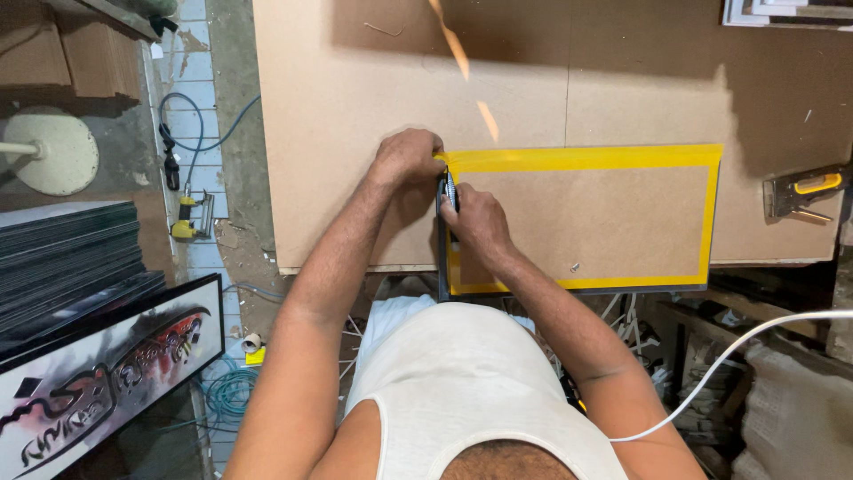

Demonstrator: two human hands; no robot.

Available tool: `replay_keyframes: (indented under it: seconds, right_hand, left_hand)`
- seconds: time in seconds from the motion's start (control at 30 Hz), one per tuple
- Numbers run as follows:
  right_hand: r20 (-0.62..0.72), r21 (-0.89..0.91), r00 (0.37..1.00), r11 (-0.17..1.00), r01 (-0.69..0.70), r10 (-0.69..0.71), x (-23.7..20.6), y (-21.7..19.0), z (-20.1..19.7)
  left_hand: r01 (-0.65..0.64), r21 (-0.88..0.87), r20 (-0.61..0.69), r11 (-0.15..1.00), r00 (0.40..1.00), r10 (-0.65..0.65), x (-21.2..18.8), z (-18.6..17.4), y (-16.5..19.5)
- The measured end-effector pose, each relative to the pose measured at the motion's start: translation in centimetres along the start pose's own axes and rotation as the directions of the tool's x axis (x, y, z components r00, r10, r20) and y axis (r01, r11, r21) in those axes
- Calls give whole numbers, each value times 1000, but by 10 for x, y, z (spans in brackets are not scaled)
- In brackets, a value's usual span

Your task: The person assembles picture frames by applying yellow tape to the edges of a board, using a utility knife to trim excess tape, and securing the corners with a staple gun. They repeat this process for multiple frames, stacking completed units on the table.

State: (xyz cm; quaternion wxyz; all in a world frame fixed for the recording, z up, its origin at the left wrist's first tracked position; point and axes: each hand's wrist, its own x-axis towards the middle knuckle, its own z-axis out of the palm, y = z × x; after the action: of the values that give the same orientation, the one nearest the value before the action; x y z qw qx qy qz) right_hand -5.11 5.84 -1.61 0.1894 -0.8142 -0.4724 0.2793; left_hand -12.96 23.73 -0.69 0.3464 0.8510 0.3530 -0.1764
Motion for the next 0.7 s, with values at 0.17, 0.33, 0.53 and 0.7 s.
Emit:
replay_keyframes:
  seconds: [0.17,0.33,0.53,0.7]
  right_hand:
    - [25,-3,1000,1000,-13,14,9,-5,-4]
    - [54,117,998,993,-33,27,-8,-1,-21]
    - [31,-149,996,985,90,-87,-53,30,-54]
    - [-38,-422,950,867,267,-311,-54,62,-68]
  left_hand:
    - [-7,-9,-26,1000,1000,7,-3,1,-1]
    - [-11,94,-40,996,999,15,3,4,2]
    - [46,347,-352,937,932,85,-10,28,-11]
    - [-60,355,-750,933,578,322,-28,49,-26]
